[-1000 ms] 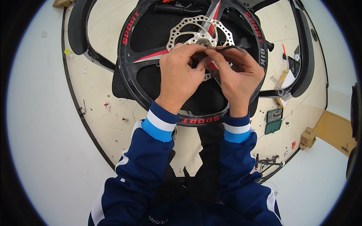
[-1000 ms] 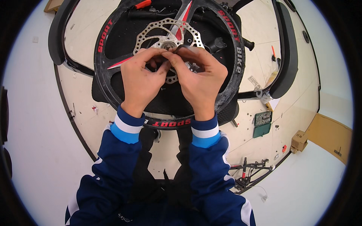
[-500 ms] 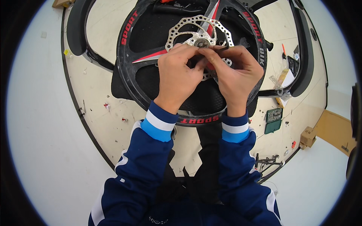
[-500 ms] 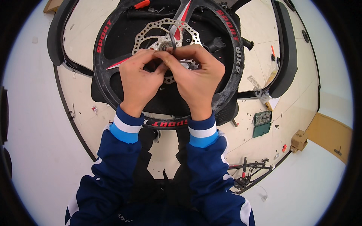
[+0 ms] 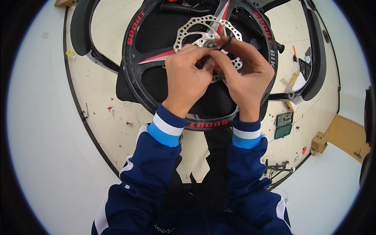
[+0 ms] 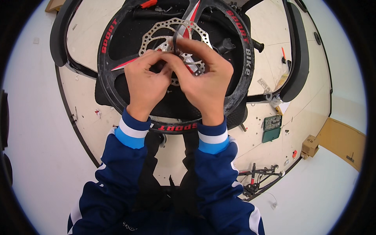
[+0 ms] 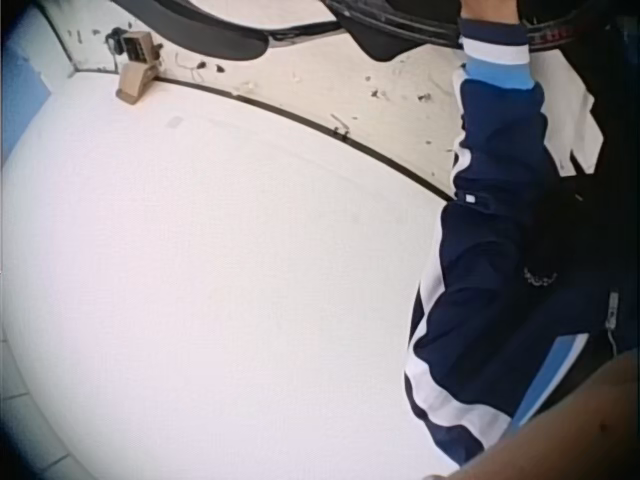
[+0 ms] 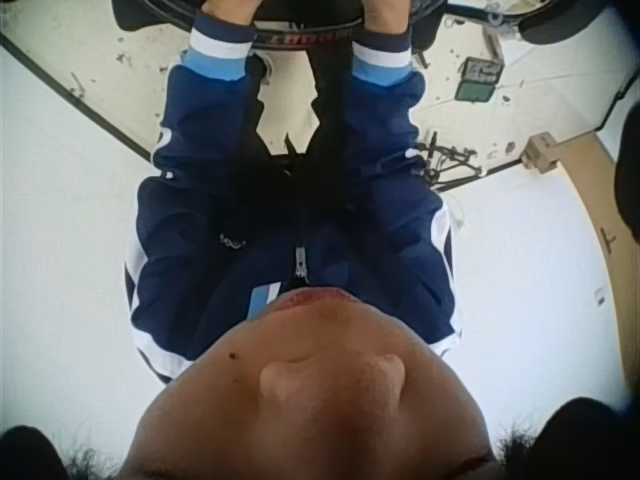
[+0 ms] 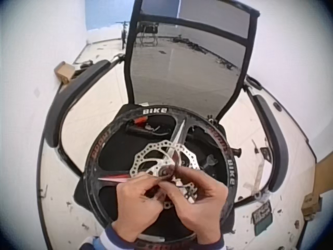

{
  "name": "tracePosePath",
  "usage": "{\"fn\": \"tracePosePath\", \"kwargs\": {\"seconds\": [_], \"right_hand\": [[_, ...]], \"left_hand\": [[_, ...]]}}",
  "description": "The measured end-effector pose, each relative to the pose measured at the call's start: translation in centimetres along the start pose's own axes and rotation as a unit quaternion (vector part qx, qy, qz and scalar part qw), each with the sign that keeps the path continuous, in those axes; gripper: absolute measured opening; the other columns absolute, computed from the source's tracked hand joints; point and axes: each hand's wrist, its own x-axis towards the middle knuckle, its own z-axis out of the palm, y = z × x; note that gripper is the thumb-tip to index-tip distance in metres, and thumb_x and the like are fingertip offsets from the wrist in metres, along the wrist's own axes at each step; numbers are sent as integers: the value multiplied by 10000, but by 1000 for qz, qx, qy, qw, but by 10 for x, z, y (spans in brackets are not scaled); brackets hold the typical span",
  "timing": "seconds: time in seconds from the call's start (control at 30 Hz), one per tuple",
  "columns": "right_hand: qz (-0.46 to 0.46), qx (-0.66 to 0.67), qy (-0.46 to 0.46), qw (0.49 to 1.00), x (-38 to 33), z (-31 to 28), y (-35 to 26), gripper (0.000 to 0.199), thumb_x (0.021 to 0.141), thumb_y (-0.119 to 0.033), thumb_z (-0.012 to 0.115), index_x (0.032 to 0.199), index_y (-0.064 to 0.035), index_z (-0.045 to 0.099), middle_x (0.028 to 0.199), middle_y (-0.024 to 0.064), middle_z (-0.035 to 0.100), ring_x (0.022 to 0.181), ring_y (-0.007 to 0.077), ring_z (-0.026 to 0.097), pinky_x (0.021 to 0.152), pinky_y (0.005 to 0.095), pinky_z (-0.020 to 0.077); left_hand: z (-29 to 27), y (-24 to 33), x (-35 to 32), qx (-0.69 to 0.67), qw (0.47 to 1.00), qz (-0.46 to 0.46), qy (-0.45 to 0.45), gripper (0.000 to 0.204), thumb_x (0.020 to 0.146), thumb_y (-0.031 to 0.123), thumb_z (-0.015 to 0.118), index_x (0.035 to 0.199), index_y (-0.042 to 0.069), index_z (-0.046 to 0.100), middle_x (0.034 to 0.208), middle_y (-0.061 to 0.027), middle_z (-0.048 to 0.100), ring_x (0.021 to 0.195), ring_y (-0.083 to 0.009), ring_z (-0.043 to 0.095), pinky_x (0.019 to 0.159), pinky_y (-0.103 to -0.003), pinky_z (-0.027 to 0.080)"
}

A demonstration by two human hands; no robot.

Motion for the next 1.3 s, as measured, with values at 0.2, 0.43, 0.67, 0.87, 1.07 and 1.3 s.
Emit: {"fn": "tracePosePath", "kwargs": {"seconds": [0.2,0.43,0.67,0.87,1.07,1.3], "right_hand": [[-37,18,-30,999,3,-6,-6,196,834,55,706,1025,30,744,956,111,754,848,140,707,778,250,546],[-54,-17,4,998,4,-1,0,197,810,47,724,1005,29,739,904,94,745,844,146,704,791,246,538],[-27,49,-1,998,2,1,-6,218,837,51,717,1055,60,720,949,117,743,861,156,706,798,256,551],[-26,18,17,999,0,-2,-9,199,850,54,712,1048,70,721,941,127,746,851,160,715,781,253,565],[-37,20,19,999,2,1,-8,225,849,73,679,1072,59,710,948,134,745,863,166,722,796,261,569],[-244,-311,-293,871,51,-39,-44,424,808,58,659,1216,-57,676,1147,117,699,976,292,703,843,320,573]], "left_hand": [[-3,-16,9,30,988,146,-48,180,728,-64,702,906,-38,702,765,-124,659,660,-225,616,608,-282,474],[-2,2,5,11,999,50,-4,194,725,-60,693,916,-33,709,757,-123,660,691,-270,631,617,-294,486],[0,-10,7,4,993,113,-38,173,760,-65,687,926,-27,716,753,-125,661,663,-234,632,588,-287,486],[-4,-3,4,25,996,82,8,173,766,-52,722,934,-15,727,785,-117,682,643,-205,634,591,-266,489],[3,-6,4,-6,995,97,32,214,761,-47,746,969,4,740,788,-109,689,643,-178,647,596,-260,495],[-1,-5,8,-6,994,111,8,165,764,-42,753,921,4,731,773,-108,677,657,-195,661,604,-269,501]]}}
